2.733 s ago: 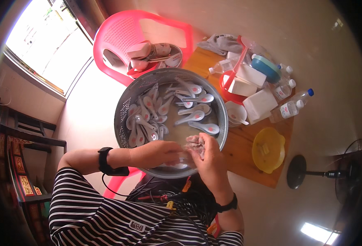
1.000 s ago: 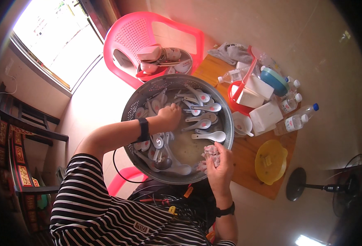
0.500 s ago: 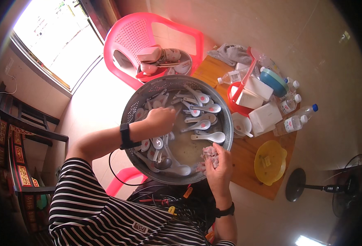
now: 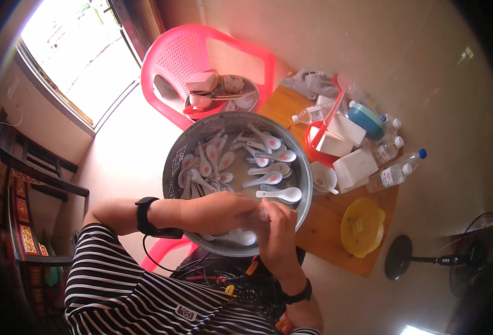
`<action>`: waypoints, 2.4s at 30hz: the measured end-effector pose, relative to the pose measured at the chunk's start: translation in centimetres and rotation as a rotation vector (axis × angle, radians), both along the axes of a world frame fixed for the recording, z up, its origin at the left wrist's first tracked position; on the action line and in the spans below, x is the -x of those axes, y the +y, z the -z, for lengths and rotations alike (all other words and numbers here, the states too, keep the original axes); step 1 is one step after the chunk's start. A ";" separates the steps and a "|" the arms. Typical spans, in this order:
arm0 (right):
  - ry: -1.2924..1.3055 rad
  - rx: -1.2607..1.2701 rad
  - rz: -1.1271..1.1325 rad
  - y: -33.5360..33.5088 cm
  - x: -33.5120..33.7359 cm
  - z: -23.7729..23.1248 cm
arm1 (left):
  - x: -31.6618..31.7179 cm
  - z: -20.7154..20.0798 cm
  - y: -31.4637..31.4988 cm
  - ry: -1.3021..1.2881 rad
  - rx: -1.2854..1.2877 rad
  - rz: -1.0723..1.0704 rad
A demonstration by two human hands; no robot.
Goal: Cleaning a large quantity of plastic spoons in a basin of water using a pink cloth.
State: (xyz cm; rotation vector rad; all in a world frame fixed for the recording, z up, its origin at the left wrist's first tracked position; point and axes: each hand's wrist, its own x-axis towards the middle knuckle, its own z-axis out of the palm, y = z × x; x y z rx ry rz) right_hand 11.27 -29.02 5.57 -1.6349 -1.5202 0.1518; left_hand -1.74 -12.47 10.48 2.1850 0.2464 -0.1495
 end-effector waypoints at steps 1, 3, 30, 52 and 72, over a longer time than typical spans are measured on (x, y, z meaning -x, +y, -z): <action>-0.031 0.009 0.016 -0.1 -0.3 -0.1 | 0.2 -0.2 -0.1 -0.041 0.085 -0.063; 0.055 0.008 0.017 -0.5 -1.0 0.6 | 0.7 -1.2 0.2 -0.021 0.275 -0.136; 1.070 0.046 -0.109 -1.5 -0.1 1.5 | -0.9 0.1 -0.7 -0.089 0.887 -0.296; 0.075 -0.038 0.033 -1.4 -0.6 0.1 | -0.5 1.8 -1.2 0.255 0.547 -0.125; 0.145 0.112 0.191 -2.0 -0.5 0.5 | 0.4 1.7 -1.9 0.292 0.809 -0.071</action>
